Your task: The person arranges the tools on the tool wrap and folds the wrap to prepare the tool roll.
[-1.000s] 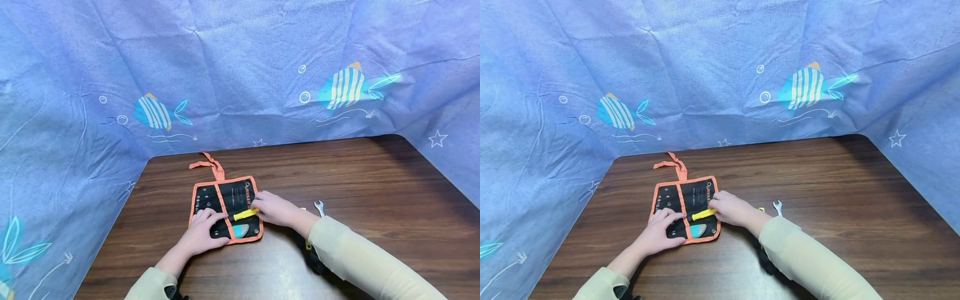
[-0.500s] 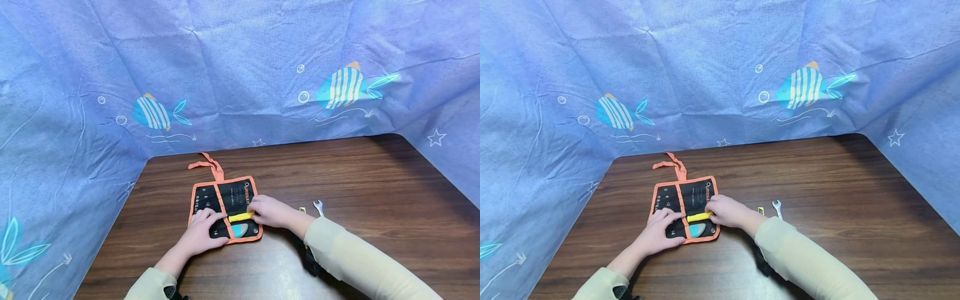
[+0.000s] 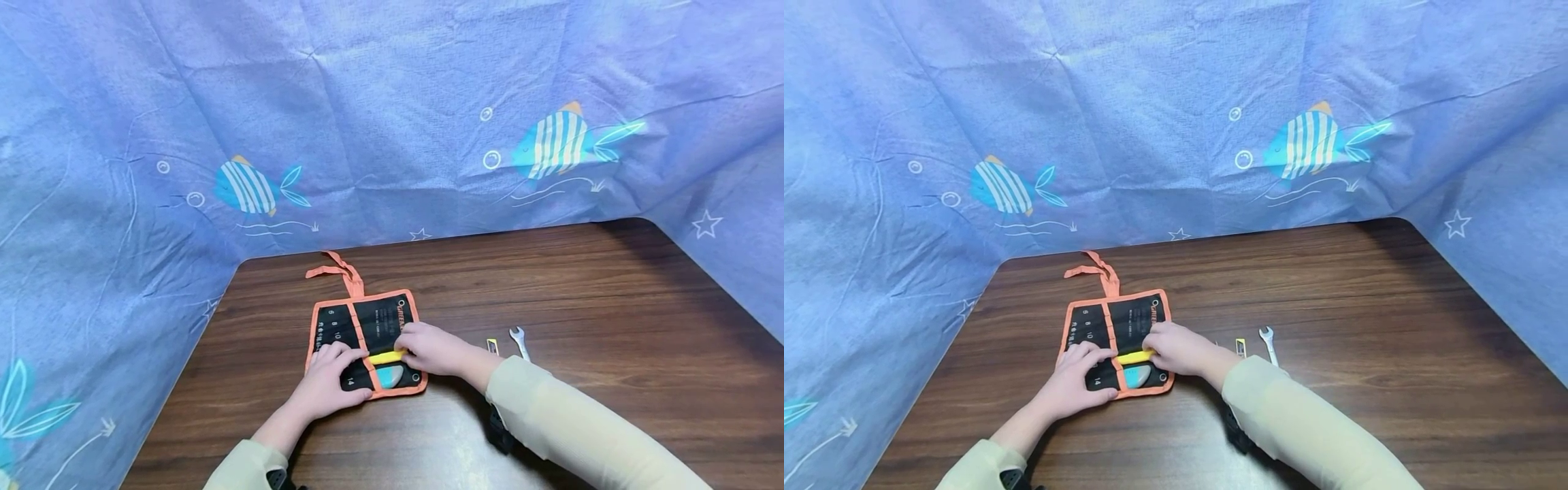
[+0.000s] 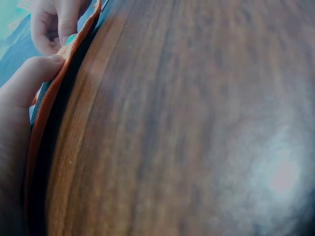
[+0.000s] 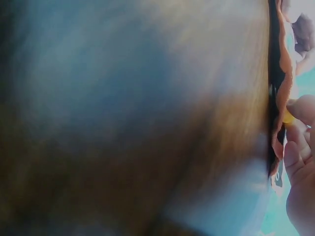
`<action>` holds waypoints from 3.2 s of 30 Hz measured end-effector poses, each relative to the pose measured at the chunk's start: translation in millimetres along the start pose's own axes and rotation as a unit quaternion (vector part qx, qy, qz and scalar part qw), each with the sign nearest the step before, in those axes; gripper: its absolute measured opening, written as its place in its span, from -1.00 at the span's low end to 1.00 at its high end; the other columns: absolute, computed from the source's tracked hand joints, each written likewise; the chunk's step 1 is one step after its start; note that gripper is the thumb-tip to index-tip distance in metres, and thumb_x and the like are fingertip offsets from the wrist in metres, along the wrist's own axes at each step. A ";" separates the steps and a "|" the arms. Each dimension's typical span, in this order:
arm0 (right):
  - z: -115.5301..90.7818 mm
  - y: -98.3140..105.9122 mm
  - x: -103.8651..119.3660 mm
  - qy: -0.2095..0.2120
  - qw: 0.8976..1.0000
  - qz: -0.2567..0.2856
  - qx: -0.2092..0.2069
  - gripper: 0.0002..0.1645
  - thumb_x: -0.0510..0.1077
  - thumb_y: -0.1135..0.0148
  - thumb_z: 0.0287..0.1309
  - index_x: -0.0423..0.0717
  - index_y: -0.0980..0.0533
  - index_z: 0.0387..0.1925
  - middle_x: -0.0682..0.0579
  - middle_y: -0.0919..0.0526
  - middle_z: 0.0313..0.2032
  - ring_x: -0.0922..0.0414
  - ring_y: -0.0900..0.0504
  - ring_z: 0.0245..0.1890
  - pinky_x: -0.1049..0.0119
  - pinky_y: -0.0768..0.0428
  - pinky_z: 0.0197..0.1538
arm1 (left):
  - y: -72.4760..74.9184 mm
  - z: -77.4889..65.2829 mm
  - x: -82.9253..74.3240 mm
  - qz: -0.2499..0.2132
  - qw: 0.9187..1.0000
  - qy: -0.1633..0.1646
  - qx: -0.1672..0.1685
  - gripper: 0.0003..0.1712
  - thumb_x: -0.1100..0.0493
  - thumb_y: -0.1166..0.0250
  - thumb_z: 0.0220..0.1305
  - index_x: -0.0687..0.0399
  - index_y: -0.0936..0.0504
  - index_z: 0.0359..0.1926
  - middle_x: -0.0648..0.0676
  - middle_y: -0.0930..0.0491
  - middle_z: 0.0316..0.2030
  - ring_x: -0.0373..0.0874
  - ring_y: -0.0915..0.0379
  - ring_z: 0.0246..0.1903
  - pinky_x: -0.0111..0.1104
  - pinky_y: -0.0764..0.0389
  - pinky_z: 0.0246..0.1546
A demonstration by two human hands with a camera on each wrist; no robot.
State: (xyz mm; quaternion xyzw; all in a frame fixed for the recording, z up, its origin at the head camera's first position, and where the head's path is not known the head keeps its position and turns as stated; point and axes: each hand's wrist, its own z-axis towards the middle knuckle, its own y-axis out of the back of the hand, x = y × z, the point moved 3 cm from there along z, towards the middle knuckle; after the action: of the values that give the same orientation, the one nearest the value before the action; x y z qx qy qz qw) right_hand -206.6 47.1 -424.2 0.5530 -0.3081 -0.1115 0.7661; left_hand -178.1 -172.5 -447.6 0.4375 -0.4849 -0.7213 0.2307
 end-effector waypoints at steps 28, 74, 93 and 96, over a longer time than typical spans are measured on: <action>1.0 -1.3 -5.0 -0.077 0.995 0.057 0.020 -0.95 -0.18 -0.23 0.11 -0.04 -0.56 -0.34 0.20 -0.40 -0.45 0.27 -0.34 -0.45 0.41 -0.38 -0.35 | 0.5 -1.1 -2.6 0.023 1.000 0.001 -0.005 -0.31 -0.30 -0.35 -0.06 -0.13 -0.53 0.10 -0.16 -0.36 -0.14 -0.19 -0.21 -0.11 -0.13 -0.26 -0.04; 28.1 -14.3 15.8 -0.107 0.993 0.038 0.030 -0.84 -0.14 -0.23 0.13 -0.08 -0.64 -0.26 0.16 -0.51 -0.40 0.27 -0.41 -0.43 0.39 -0.44 -0.30 | 0.0 2.1 -2.9 0.009 1.000 -0.006 -0.006 -0.31 -0.25 -0.40 -0.11 -0.08 -0.55 0.07 -0.13 -0.33 -0.15 -0.16 -0.18 -0.11 -0.15 -0.25 -0.03; 10.3 2.6 0.3 -0.114 0.991 0.060 0.022 -0.76 -0.09 -0.26 0.13 -0.09 -0.62 -0.18 0.14 -0.53 -0.34 0.25 -0.48 -0.34 0.31 -0.48 -0.19 | 2.9 3.5 -0.8 0.049 0.999 -0.018 0.003 -0.33 -0.33 -0.29 0.01 -0.17 -0.53 0.12 -0.15 -0.33 -0.15 -0.20 -0.18 -0.14 -0.17 -0.20 -0.09; 2.1 8.9 -4.8 -0.121 0.991 0.062 0.017 -0.76 -0.10 -0.25 0.13 -0.09 -0.61 -0.18 0.13 -0.54 -0.32 0.24 -0.50 -0.32 0.29 -0.49 -0.18 | 4.1 4.4 0.2 0.073 0.997 -0.017 0.004 -0.31 -0.36 -0.27 0.00 -0.19 -0.52 0.13 -0.14 -0.34 -0.15 -0.17 -0.19 -0.13 -0.15 -0.18 -0.09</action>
State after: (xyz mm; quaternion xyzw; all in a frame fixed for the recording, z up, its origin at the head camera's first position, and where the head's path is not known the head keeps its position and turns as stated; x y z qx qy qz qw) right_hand -213.1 51.1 -417.3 0.5279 -0.4339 -0.1245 0.7194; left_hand -182.4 -172.2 -443.4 0.3893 -0.5226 -0.7079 0.2723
